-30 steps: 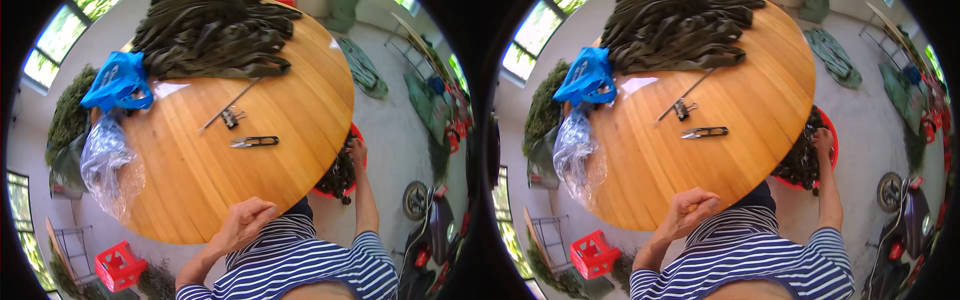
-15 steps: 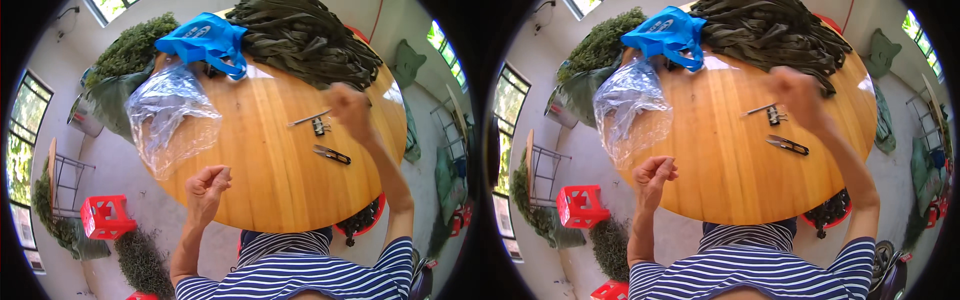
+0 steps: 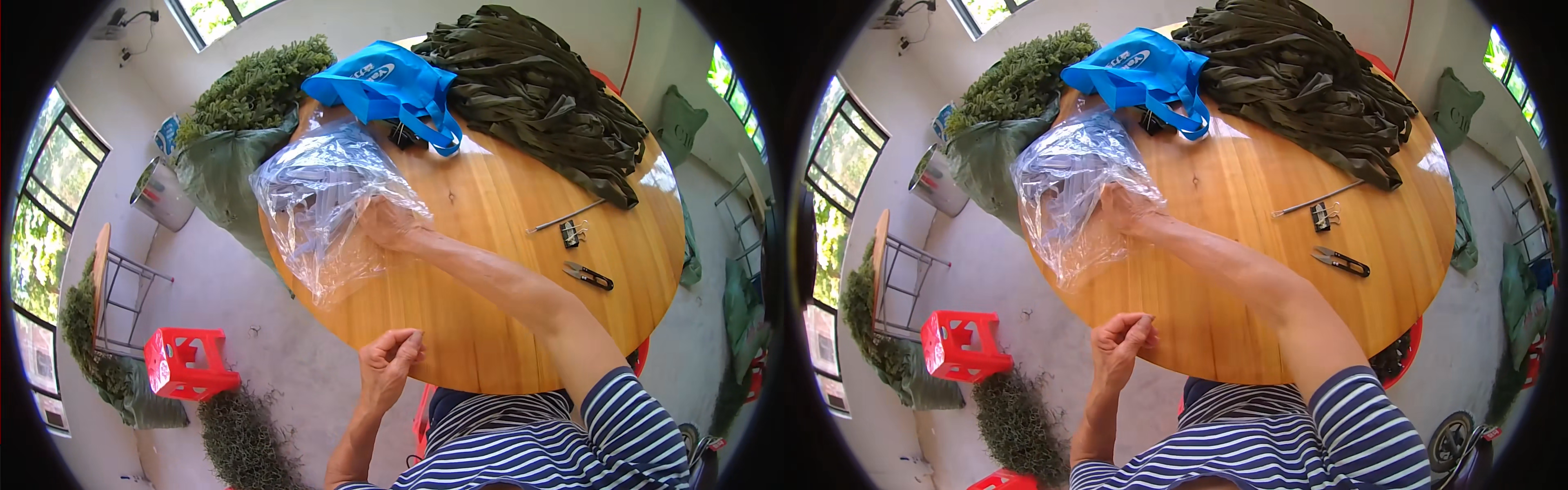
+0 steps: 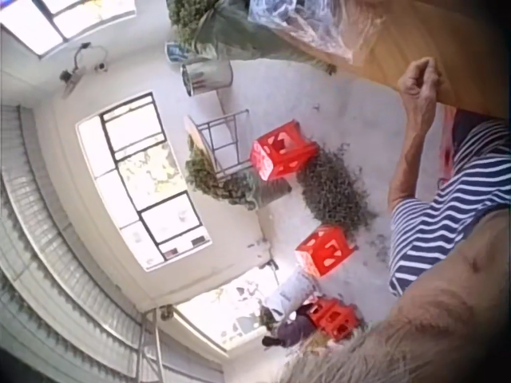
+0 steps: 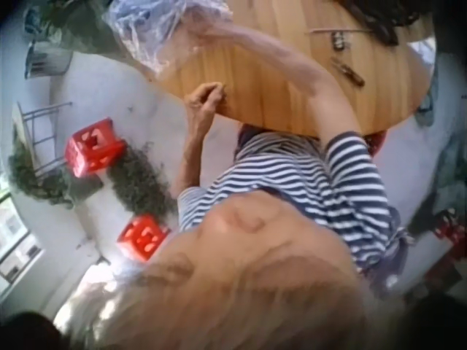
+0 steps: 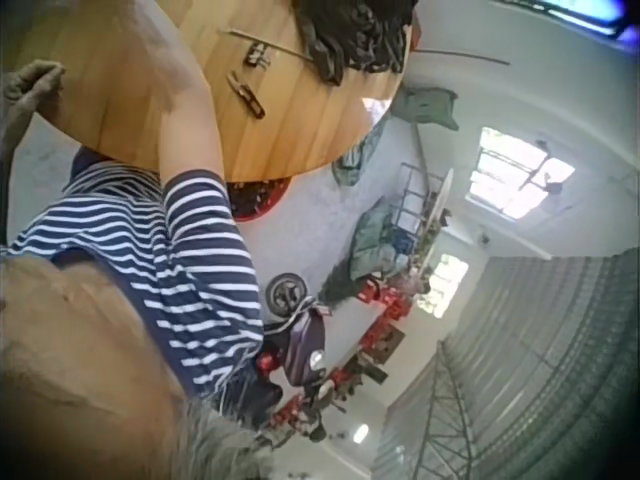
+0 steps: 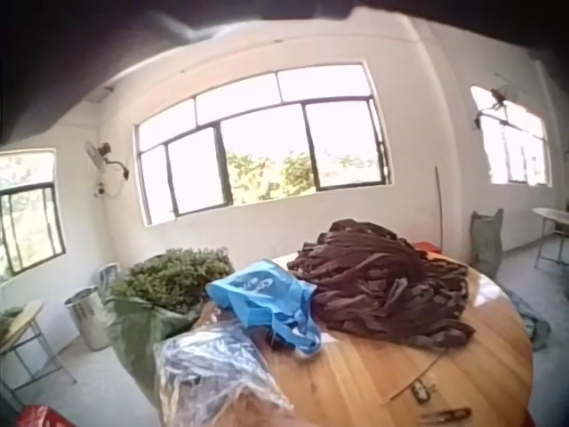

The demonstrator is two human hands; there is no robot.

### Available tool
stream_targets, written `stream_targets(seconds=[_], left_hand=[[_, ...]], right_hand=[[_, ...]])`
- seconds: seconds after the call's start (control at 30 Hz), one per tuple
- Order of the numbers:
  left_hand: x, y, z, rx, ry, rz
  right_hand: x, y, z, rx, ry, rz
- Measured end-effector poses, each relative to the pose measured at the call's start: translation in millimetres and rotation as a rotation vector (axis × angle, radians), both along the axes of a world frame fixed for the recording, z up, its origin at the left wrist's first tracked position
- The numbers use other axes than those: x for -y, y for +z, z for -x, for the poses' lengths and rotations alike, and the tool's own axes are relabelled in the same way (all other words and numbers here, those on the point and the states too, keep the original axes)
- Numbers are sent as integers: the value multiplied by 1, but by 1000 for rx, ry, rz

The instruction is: The person folds a long strip of dark green fabric into a compact, flower-like shape on a wooden table. They use a metal rod to assist in shaping the fabric, then secure the bundle with a white elastic band. The person uses scissors to trim the excess band and places the finished bundle into a red basin.

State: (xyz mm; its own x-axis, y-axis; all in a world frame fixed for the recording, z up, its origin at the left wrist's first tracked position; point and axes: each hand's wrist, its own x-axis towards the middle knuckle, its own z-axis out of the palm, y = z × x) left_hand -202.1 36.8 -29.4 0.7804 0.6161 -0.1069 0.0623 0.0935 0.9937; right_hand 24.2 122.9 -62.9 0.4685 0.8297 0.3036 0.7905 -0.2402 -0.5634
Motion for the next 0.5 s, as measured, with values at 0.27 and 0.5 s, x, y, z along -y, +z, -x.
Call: stream_targets(seconds=[0.27,0.5], left_hand=[[-1,1,-25,238,234,-135],[39,32,-68,263,-359,-1212]], right_hand=[[165,90,15,-545,332,294],[270,101,30,-704,325,338]])
